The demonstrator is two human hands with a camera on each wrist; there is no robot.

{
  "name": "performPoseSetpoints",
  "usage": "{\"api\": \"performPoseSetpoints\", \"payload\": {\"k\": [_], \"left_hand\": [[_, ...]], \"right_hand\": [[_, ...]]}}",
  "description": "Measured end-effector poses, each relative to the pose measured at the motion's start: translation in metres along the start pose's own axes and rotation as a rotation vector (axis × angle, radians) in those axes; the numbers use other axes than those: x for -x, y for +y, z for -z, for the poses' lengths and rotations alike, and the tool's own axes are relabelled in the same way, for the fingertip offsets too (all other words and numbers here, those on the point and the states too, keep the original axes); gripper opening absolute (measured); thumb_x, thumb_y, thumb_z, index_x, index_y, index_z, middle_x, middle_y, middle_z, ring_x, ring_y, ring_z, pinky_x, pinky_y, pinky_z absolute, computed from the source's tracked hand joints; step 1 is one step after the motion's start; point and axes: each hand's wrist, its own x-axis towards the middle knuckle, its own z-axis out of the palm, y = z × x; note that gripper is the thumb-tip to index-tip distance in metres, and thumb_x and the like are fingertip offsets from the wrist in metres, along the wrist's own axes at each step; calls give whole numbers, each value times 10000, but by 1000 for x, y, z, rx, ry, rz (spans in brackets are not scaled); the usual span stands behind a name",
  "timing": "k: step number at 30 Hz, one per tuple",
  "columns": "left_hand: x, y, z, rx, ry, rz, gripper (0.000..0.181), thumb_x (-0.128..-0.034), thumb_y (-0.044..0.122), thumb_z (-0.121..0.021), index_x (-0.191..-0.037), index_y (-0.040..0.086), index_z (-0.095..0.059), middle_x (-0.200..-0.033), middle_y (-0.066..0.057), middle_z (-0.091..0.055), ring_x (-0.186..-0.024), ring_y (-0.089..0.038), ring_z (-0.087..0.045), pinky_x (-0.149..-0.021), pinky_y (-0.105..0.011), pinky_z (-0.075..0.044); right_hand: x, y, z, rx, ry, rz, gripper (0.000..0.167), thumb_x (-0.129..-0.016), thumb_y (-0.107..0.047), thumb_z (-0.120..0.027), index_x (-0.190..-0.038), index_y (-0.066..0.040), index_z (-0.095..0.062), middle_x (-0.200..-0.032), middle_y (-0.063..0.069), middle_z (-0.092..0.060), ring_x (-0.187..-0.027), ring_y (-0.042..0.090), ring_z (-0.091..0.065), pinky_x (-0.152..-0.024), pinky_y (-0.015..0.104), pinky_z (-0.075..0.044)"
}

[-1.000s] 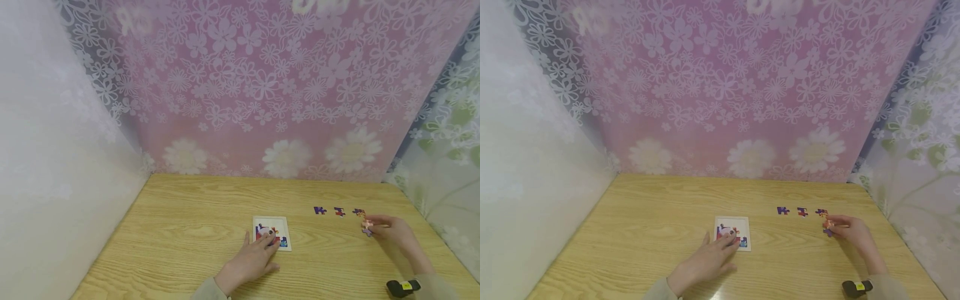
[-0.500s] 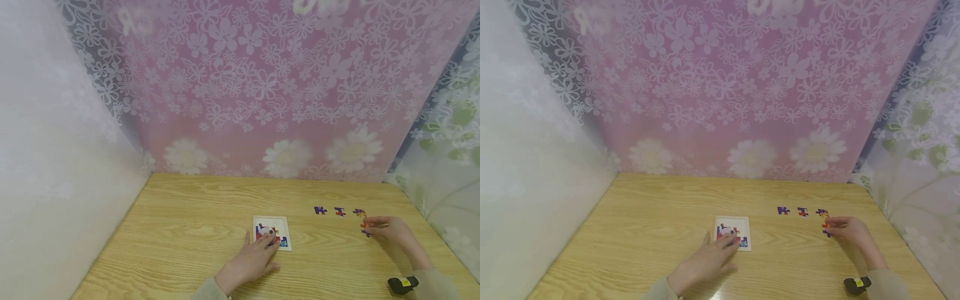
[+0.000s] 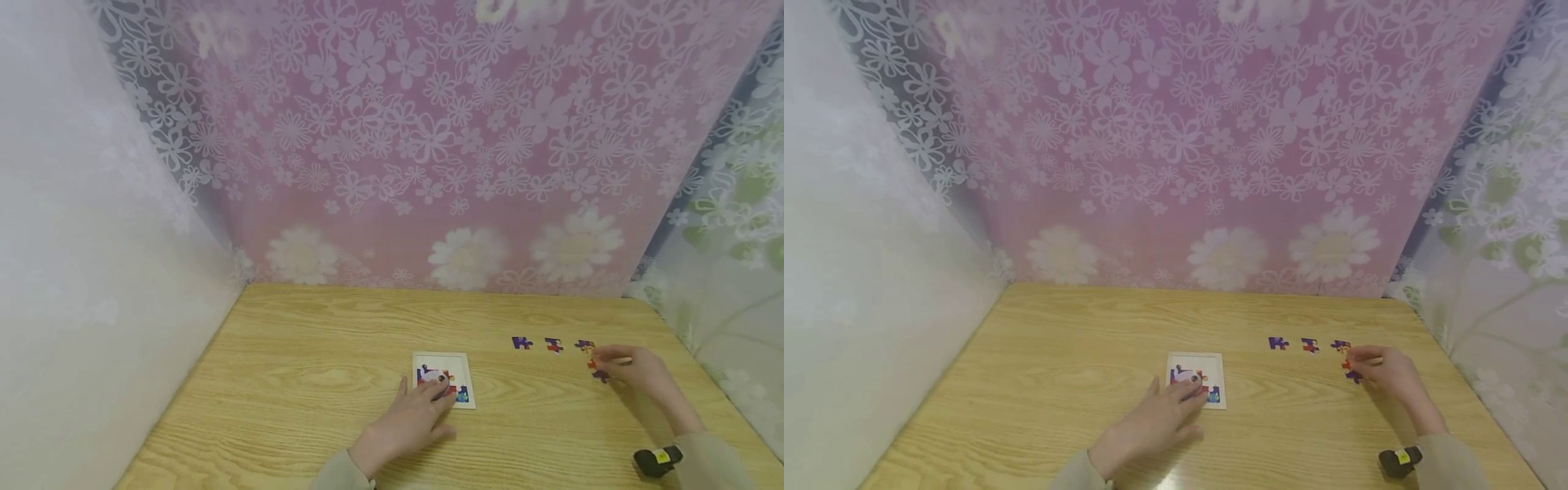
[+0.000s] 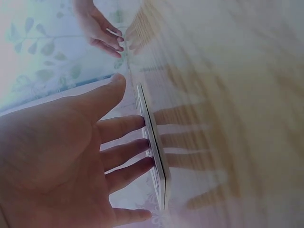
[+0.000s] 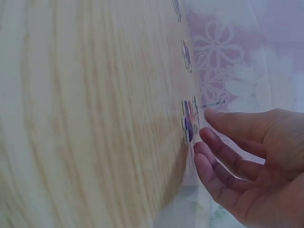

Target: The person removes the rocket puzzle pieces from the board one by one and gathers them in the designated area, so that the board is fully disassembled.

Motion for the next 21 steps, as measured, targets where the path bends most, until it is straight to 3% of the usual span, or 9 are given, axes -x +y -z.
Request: {"api": "performPoseSetpoints", "payload": {"k": [5,10,17,21], "left_hand": [[-4,-4,1,36,21,-13,561,-1008,515,-535,-1482,214,-536,-1582,2,-434,-1469,-243,-382,-1137,-660,-308],[-6,-5,5,46,40,-14,492,-1018,468,-554,-1427,196,-596,-1536,-12,-497,-1427,-244,-442,-1128,-661,-323],[-4,-12,1,22,122,-35,477,-1019,446,-570,-1416,185,-609,-1497,-52,-539,-1397,-272,-483,-1102,-679,-346],[3,-17,1,11,126,-23,516,-1021,453,-559,-1449,167,-576,-1531,-79,-501,-1413,-302,-467,-1101,-689,-337]], "right_hand": [[4,-6,-3,13,57,17,476,-1036,-315,-595,-1329,60,-609,-1188,307,-672,-989,420,-692,-655,331,-580],[2,-17,-9,7,88,36,467,-1049,-320,-570,-1348,36,-607,-1161,277,-697,-991,419,-699,-670,372,-581],[1,-43,-14,-18,121,99,407,-1046,-291,-581,-1332,-7,-639,-1151,265,-704,-861,275,-741,-591,325,-550],[-1,-57,-18,-56,120,137,405,-1048,-293,-576,-1342,-20,-638,-1172,272,-693,-874,294,-724,-605,337,-575]]}}
